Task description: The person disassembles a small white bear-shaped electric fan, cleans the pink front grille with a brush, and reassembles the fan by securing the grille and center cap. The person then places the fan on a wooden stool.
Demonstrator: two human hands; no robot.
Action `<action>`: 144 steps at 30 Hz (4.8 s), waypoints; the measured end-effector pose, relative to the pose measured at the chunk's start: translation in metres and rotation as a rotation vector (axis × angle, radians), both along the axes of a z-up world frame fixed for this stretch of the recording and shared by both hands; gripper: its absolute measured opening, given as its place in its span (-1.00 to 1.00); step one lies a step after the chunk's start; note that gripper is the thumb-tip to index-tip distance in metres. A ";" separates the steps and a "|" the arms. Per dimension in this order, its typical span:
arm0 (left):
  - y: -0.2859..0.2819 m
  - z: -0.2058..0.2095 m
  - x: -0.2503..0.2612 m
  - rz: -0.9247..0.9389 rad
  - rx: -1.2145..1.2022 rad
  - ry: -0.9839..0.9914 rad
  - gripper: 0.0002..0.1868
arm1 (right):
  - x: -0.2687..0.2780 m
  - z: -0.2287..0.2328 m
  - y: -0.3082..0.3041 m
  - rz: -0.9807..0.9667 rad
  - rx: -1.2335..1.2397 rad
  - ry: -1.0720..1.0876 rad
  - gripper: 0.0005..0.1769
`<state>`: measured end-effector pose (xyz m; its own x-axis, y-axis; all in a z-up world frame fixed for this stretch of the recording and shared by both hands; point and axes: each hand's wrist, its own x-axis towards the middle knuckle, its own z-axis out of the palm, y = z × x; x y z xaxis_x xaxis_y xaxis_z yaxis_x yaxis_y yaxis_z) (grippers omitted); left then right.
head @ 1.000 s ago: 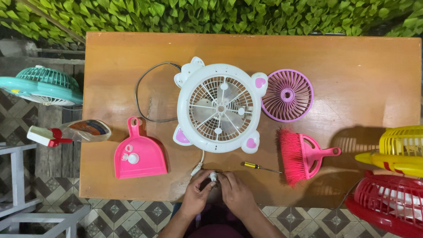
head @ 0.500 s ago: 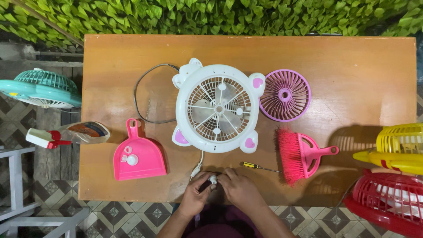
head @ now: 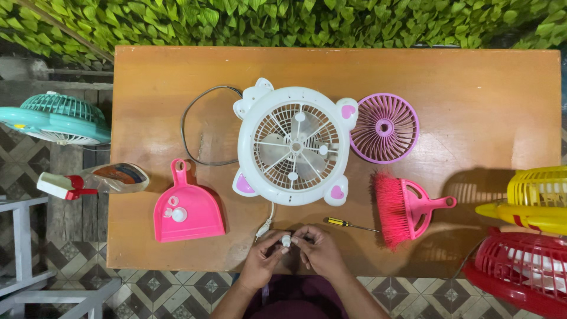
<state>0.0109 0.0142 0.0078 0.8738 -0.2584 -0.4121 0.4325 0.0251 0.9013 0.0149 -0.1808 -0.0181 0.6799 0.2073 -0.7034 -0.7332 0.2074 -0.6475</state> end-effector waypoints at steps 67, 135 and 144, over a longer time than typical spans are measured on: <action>-0.021 0.035 0.015 0.152 0.472 -0.427 -0.95 | 0.228 0.177 0.003 0.702 -1.057 -1.257 -0.78; -0.081 0.101 0.086 -0.047 1.167 -0.612 -0.21 | 0.059 0.089 -0.101 0.873 -1.107 -0.955 -0.75; -0.037 0.137 0.089 -0.174 0.997 -0.486 -0.26 | 0.080 0.201 -0.118 -0.052 -0.862 -0.676 -0.60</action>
